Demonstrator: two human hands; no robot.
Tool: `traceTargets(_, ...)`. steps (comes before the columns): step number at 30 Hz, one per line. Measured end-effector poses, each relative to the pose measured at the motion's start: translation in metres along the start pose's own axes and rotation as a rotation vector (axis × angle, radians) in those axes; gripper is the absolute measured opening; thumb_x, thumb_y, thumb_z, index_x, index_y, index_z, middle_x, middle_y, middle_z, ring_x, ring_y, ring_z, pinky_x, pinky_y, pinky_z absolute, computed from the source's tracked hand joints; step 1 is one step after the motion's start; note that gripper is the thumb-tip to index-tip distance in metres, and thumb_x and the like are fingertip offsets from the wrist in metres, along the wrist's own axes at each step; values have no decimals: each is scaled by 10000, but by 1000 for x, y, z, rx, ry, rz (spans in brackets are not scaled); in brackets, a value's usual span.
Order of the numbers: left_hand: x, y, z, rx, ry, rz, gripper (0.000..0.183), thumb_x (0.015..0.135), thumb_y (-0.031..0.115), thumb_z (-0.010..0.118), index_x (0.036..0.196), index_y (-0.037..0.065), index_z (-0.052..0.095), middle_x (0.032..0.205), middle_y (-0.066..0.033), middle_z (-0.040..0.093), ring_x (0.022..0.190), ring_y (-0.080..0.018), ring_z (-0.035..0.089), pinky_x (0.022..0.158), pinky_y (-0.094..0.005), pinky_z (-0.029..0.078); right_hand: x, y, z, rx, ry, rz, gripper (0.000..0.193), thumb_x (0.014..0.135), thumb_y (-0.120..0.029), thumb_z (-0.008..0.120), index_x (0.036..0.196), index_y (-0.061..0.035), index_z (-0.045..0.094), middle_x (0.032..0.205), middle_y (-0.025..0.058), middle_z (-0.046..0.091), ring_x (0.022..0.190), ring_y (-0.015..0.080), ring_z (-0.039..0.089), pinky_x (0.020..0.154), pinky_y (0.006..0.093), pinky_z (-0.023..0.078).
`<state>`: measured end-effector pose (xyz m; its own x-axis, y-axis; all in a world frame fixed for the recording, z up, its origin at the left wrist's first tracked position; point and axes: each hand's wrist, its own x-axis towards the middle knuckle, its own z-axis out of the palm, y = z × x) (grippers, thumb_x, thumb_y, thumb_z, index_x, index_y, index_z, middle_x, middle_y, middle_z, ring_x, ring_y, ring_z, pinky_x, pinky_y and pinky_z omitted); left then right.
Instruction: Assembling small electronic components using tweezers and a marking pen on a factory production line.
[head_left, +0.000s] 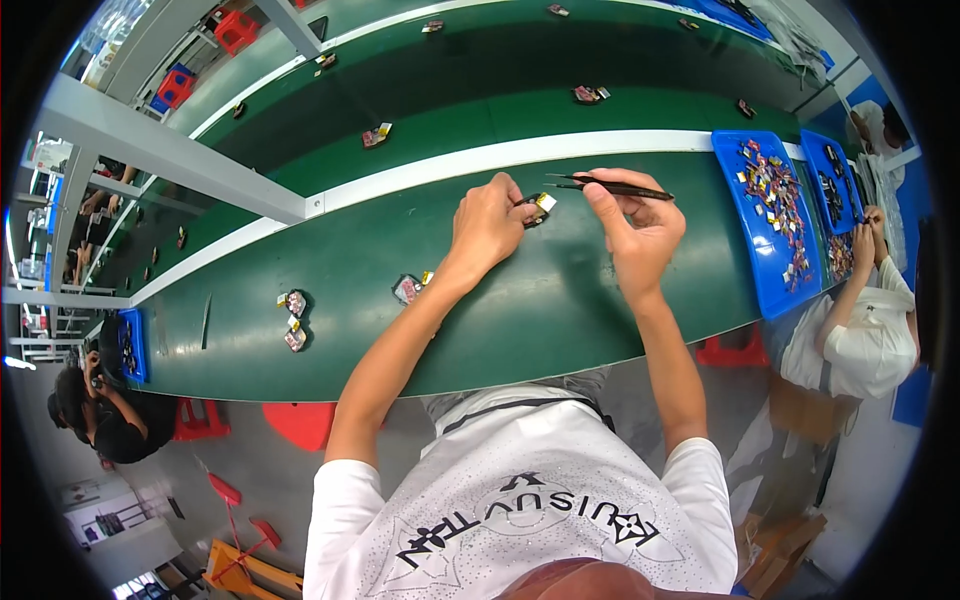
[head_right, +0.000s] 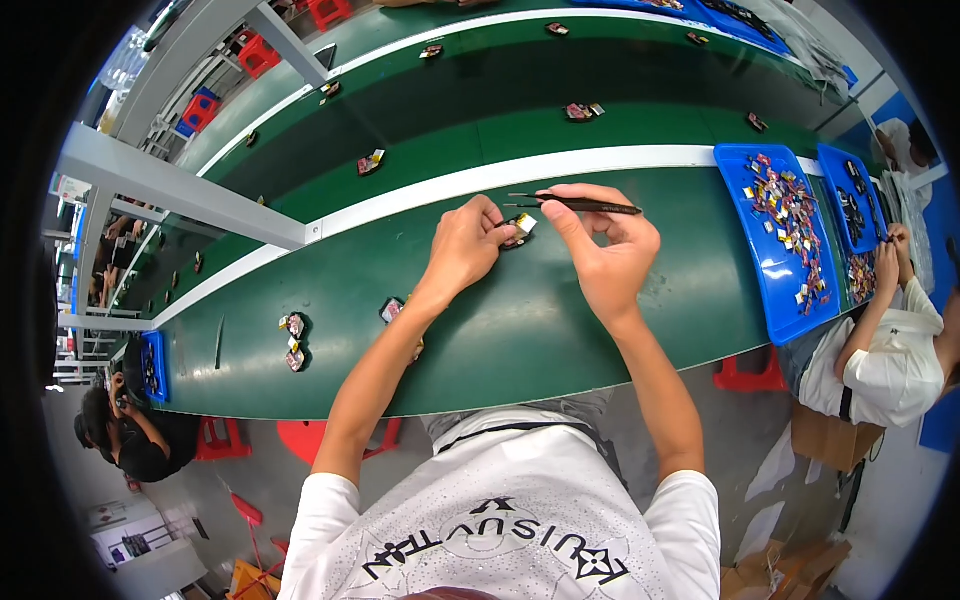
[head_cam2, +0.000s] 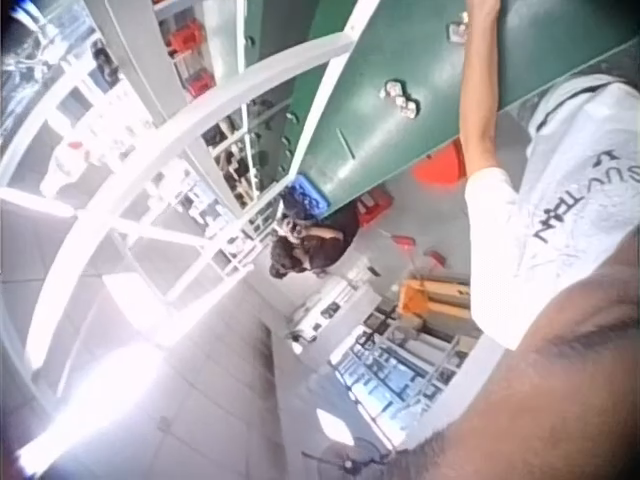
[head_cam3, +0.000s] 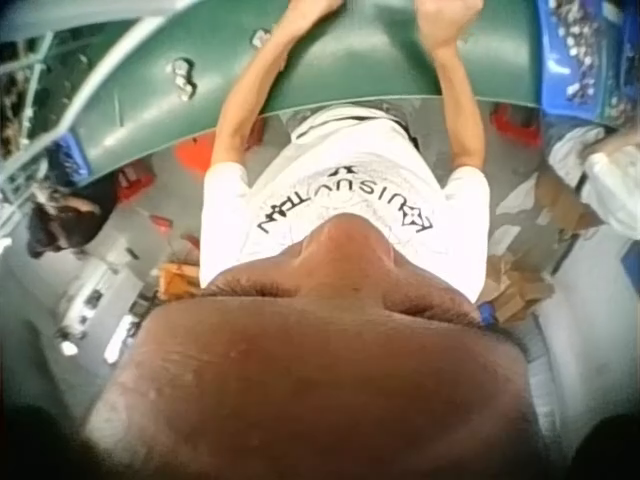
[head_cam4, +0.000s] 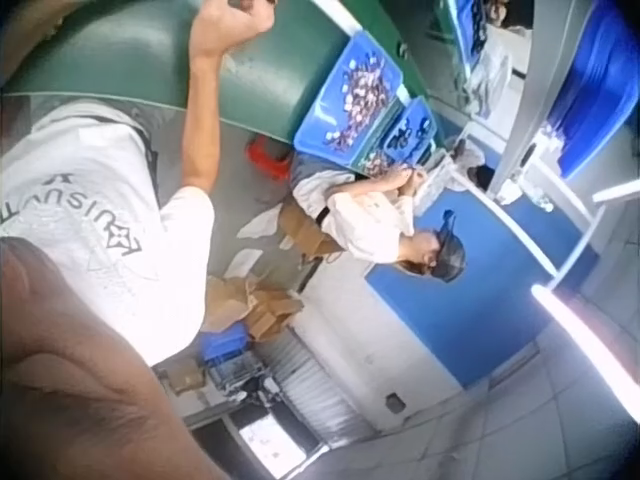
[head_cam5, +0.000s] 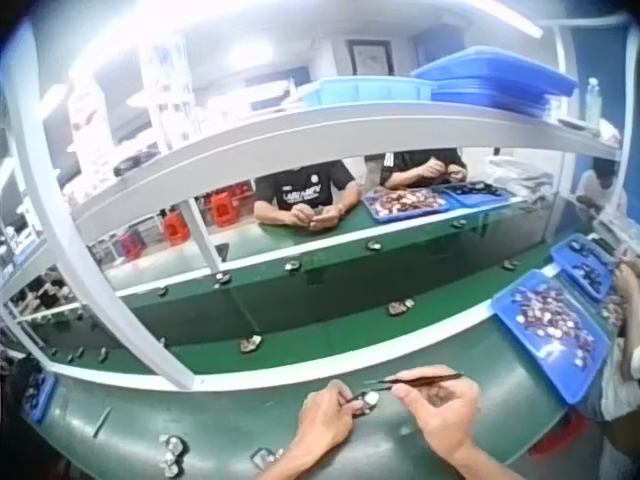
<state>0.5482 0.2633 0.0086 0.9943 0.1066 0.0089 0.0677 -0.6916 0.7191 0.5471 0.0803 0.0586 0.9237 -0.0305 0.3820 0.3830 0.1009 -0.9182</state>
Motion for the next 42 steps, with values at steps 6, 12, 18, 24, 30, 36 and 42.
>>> traceTargets(6,-20,-23,-48,-416,58,-116,130,902,55,724,943,-50,660,718,-56,687,493,-92,573,436,-246,427,11,4,22,15,-280,193,126,879,-31,760,991,20,734,714,-8,667,511,-10,435,436,186,277)
traceTargets(12,-33,-41,-59,-590,95,-241,153,952,93,667,979,-57,678,707,-48,660,507,-72,570,412,-220,398,-2,43,44,-138,-366,147,92,857,-37,791,928,6,751,643,-74,571,517,-17,332,465,207,228)
traceTargets(18,-42,-36,-57,-639,86,-208,149,970,81,650,1000,-62,680,705,-50,663,528,-76,592,417,-221,418,-10,61,43,7,-361,321,109,892,-4,755,974,48,706,819,33,711,666,24,590,564,158,410)
traceTargets(24,-43,-42,-52,-569,118,-94,145,962,82,665,995,-57,687,693,-52,671,543,-71,603,434,-221,448,-14,58,48,-138,-379,212,88,855,-27,799,914,16,749,580,-95,489,501,-27,314,457,201,209)
traceTargets(30,-43,-42,-50,-545,149,-48,135,948,83,686,978,-48,694,670,-45,663,531,-66,596,439,-219,452,-16,58,47,-221,-344,130,104,839,-54,819,907,4,765,540,-95,423,484,-10,286,457,222,187)
traceTargets(36,-44,-44,-46,-493,186,11,111,939,58,694,970,-49,696,662,-43,659,526,-62,593,437,-219,446,-16,59,47,-268,-342,113,116,832,-65,824,910,2,770,524,-94,403,482,-2,278,457,235,181)
traceTargets(42,-45,-41,-45,-501,180,13,114,933,47,701,976,-58,694,678,-52,666,534,-66,598,456,-220,454,-14,55,47,-201,-373,212,102,853,-49,806,917,13,757,593,-70,546,502,-12,337,459,210,218)
